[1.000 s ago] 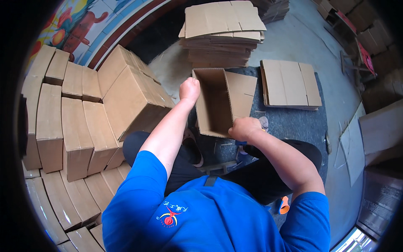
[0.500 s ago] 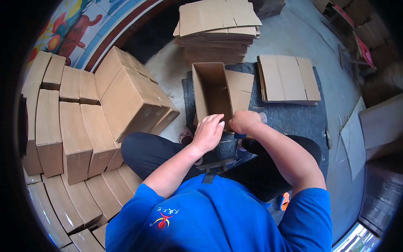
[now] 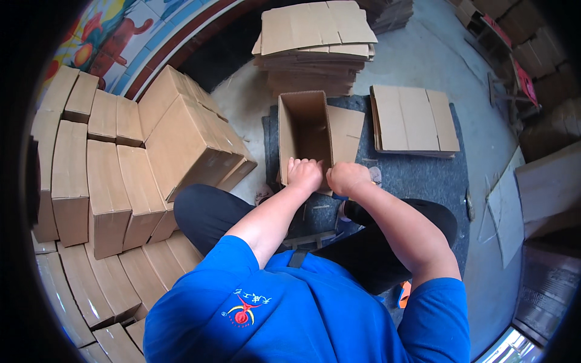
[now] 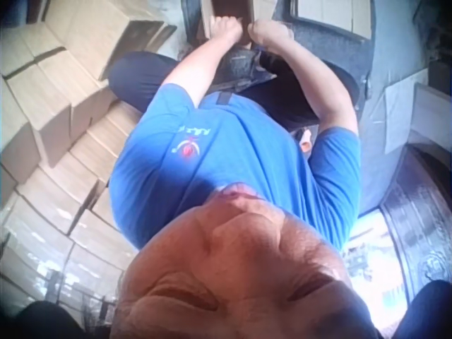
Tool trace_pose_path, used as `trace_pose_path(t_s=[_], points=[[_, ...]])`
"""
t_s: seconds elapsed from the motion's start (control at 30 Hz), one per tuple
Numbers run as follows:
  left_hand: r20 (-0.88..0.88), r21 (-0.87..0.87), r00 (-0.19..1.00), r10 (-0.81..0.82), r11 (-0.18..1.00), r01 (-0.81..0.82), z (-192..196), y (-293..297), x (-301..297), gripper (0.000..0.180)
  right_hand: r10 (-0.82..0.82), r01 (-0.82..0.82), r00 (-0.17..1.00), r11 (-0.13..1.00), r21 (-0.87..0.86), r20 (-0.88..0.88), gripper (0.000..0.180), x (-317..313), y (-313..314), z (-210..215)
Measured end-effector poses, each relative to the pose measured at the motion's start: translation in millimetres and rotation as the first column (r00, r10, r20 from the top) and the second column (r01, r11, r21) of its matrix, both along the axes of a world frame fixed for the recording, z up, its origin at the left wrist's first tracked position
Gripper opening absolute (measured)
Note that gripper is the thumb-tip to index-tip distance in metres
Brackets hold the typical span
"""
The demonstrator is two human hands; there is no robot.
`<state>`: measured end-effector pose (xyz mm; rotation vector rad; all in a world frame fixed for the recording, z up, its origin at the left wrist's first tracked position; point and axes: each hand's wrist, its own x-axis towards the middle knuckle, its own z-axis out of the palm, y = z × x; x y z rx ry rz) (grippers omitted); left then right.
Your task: Assembling and taping cardboard boxes in a factory environment.
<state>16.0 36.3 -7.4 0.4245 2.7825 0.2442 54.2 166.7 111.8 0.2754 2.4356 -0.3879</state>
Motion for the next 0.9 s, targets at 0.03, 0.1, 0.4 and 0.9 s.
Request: trace_pose_path(t_s=[0.03,0.1,0.4,0.9], points=[[0.034,-0.049,0.999,-0.029,0.998,0.03,2.7,2.9,-4.5,0.044,0.008,-0.008,1.0,1.0,-0.01,0.002,0.051,-0.3,1.9,1.6],[0.034,-0.016,0.999,-0.011,1.0,0.012,18.6,10.8,-17.5,0.038,0.011,-0.011,1.0,1.0,-0.02,0.004,0.051,-1.9,7.2,1.4],[-0.165,0.179,0.983,0.083,0.982,-0.053,72.2,35.4,-118.3,0.076,0.045,-0.045,0.999,0.997,-0.07,0.003,0.053,-4.0,7.9,-5.2],[-0.175,0.545,0.984,0.033,0.836,0.069,50.1,-6.2,-57.7,0.033,0.131,-0.131,0.991,0.989,-0.064,-0.014,0.05,-5.0,7.1,-4.7]])
